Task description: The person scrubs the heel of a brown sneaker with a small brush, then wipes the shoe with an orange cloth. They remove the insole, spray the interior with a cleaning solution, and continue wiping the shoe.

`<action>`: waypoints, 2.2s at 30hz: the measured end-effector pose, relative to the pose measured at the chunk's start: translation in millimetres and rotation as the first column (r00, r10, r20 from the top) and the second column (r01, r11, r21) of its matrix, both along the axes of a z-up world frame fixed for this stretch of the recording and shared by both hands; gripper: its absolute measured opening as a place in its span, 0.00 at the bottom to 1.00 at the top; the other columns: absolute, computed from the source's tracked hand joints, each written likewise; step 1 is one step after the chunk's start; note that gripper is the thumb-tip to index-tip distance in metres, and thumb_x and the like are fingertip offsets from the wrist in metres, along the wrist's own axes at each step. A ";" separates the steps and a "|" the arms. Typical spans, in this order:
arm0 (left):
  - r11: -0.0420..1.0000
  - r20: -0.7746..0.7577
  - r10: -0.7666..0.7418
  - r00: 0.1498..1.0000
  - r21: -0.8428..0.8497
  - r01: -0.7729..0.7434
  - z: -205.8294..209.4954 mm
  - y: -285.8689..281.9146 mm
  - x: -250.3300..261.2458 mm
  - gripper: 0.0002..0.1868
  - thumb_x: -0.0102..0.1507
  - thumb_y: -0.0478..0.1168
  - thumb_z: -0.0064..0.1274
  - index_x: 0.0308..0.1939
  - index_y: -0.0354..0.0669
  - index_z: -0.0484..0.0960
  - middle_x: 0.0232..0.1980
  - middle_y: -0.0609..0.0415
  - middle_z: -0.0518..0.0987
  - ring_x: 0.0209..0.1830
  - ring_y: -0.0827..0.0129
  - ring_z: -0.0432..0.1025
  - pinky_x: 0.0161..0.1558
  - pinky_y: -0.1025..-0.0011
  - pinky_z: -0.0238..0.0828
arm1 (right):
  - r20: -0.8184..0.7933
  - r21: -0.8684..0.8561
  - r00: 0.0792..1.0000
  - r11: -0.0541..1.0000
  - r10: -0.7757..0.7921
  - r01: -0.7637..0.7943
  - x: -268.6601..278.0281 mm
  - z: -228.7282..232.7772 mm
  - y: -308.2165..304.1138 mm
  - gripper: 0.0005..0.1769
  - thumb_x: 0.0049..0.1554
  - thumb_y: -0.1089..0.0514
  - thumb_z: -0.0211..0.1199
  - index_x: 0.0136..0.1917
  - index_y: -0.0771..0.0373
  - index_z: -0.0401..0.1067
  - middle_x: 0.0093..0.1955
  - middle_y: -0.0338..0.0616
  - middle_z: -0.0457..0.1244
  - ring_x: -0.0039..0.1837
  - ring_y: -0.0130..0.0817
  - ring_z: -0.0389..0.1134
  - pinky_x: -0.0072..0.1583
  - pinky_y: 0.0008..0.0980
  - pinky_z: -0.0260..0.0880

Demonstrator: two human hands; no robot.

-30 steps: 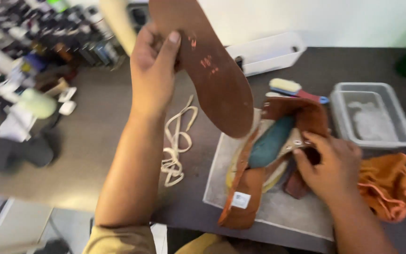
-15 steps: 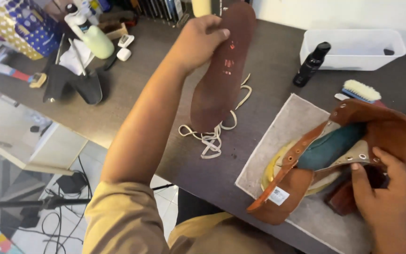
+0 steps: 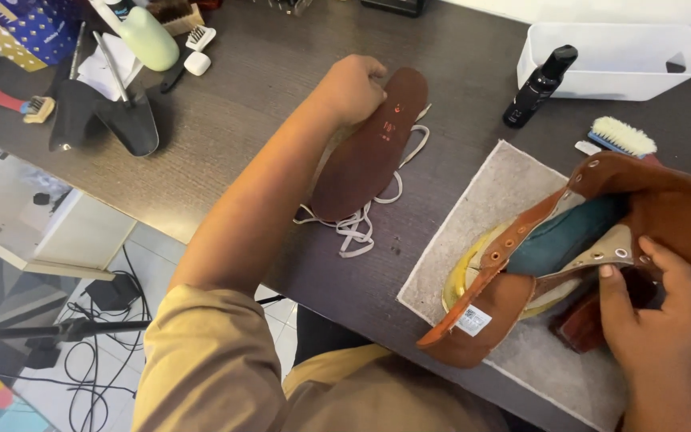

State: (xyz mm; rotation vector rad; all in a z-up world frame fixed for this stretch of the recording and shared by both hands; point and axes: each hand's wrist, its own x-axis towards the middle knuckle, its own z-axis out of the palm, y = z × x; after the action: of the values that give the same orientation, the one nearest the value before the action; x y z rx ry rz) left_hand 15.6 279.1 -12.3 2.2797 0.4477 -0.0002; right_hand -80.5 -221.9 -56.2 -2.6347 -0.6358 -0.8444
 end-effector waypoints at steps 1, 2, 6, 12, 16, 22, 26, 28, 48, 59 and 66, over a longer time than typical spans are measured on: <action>0.999 -0.007 -0.003 1.000 0.046 0.003 -5.6 2.7 1.7 0.27 0.62 0.42 0.54 0.67 0.51 0.80 0.64 0.55 0.84 0.63 0.61 0.78 0.60 0.64 0.74 | -0.012 -0.016 1.000 1.000 0.010 -0.010 0.4 3.5 1.3 0.30 0.65 0.55 0.79 0.75 0.74 0.86 0.63 0.64 0.74 0.59 0.56 0.74 0.62 0.48 0.76; 0.996 -0.014 -0.006 1.000 0.091 0.007 -11.1 5.4 3.3 0.25 0.62 0.42 0.53 0.65 0.53 0.81 0.64 0.54 0.83 0.62 0.59 0.78 0.59 0.62 0.75 | -0.025 -0.031 0.999 0.999 0.020 -0.021 0.7 6.9 2.6 0.30 0.64 0.56 0.79 0.74 0.76 0.86 0.62 0.64 0.75 0.57 0.55 0.75 0.60 0.47 0.76; 0.986 0.003 -0.080 0.997 0.148 0.078 -16.0 10.5 -2.1 0.23 0.63 0.42 0.53 0.63 0.47 0.82 0.65 0.51 0.81 0.63 0.55 0.76 0.58 0.60 0.75 | 0.002 0.053 0.994 0.993 0.106 -0.106 -2.0 5.9 5.0 0.28 0.65 0.63 0.81 0.75 0.81 0.83 0.68 0.70 0.72 0.62 0.58 0.74 0.64 0.50 0.77; 0.991 0.031 -0.041 0.999 0.129 0.036 -7.4 -2.0 -18.8 0.23 0.65 0.43 0.52 0.66 0.49 0.80 0.49 0.63 0.87 0.54 0.66 0.79 0.55 0.65 0.76 | 0.018 0.054 0.986 0.984 0.167 -0.168 4.8 2.6 0.6 0.31 0.64 0.66 0.80 0.75 0.86 0.80 0.67 0.76 0.72 0.63 0.62 0.74 0.65 0.52 0.76; 0.966 0.239 -0.145 0.960 0.243 0.086 16.0 -41.4 -30.1 0.06 0.63 0.45 0.53 0.41 0.53 0.75 0.41 0.59 0.81 0.43 0.59 0.75 0.45 0.62 0.68 | 0.099 -0.087 0.995 0.996 0.030 -0.021 9.6 2.7 -1.0 0.32 0.66 0.47 0.73 0.76 0.70 0.82 0.59 0.59 0.74 0.56 0.60 0.74 0.60 0.53 0.72; 0.907 0.347 -0.420 0.839 0.177 0.381 41.8 -122.6 -48.6 0.06 0.65 0.44 0.56 0.44 0.51 0.85 0.39 0.61 0.86 0.38 0.71 0.80 0.44 0.68 0.72 | 0.071 0.087 0.997 0.995 0.035 -0.042 5.3 17.8 6.3 0.26 0.67 0.50 0.65 0.73 0.65 0.76 0.58 0.51 0.72 0.56 0.56 0.72 0.60 0.55 0.62; 0.868 0.074 -0.495 0.866 0.002 0.496 90.3 -180.8 -71.2 0.23 0.64 0.54 0.54 0.52 0.39 0.85 0.47 0.36 0.87 0.50 0.39 0.82 0.52 0.47 0.79 | 0.065 0.262 0.997 0.963 0.052 -0.068 18.4 -5.5 1.7 0.24 0.63 0.52 0.68 0.72 0.54 0.78 0.53 0.38 0.71 0.57 0.41 0.72 0.70 0.48 0.57; 0.858 -0.015 -0.510 0.860 0.067 0.509 100.5 -203.5 -72.6 0.26 0.63 0.57 0.56 0.50 0.38 0.85 0.47 0.39 0.88 0.51 0.41 0.82 0.54 0.48 0.79 | 0.059 0.283 0.997 0.957 0.051 -0.065 17.4 -3.1 1.9 0.23 0.63 0.53 0.68 0.71 0.55 0.78 0.53 0.38 0.71 0.57 0.42 0.71 0.69 0.47 0.57; 0.665 0.598 -0.708 0.377 0.744 0.069 68.1 -217.9 -74.5 0.08 0.55 0.41 0.56 0.23 0.49 0.74 0.27 0.56 0.73 0.39 0.56 0.80 0.55 0.49 0.80 | 0.062 0.290 0.985 0.941 0.161 -0.172 21.5 -3.0 7.2 0.18 0.65 0.62 0.62 0.68 0.64 0.78 0.52 0.54 0.71 0.57 0.57 0.72 0.69 0.54 0.62; 0.819 0.592 -0.569 0.571 0.353 0.451 40.4 -224.3 -61.3 0.14 0.58 0.39 0.55 0.20 0.51 0.68 0.21 0.58 0.64 0.29 0.54 0.74 0.39 0.59 0.79 | -0.304 -0.010 0.950 0.997 -0.072 0.073 0.2 33.1 16.3 0.20 0.65 0.43 0.62 0.63 0.54 0.81 0.54 0.45 0.75 0.66 0.46 0.72 0.79 0.65 0.45; 0.852 0.539 -0.425 0.727 -0.033 0.523 27.3 -224.3 -45.5 0.17 0.61 0.39 0.55 0.18 0.48 0.69 0.19 0.58 0.63 0.23 0.65 0.67 0.33 0.67 0.75 | -0.284 -0.076 0.950 0.991 -0.129 0.112 -0.4 34.5 11.2 0.22 0.61 0.41 0.64 0.63 0.50 0.81 0.53 0.42 0.75 0.64 0.45 0.73 0.77 0.64 0.52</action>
State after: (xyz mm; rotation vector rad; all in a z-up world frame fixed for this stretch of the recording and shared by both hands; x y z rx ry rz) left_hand -29.9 54.7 15.1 2.0367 -0.4194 0.2936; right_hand -80.9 -210.7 -21.7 -2.7977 -0.4321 -0.4613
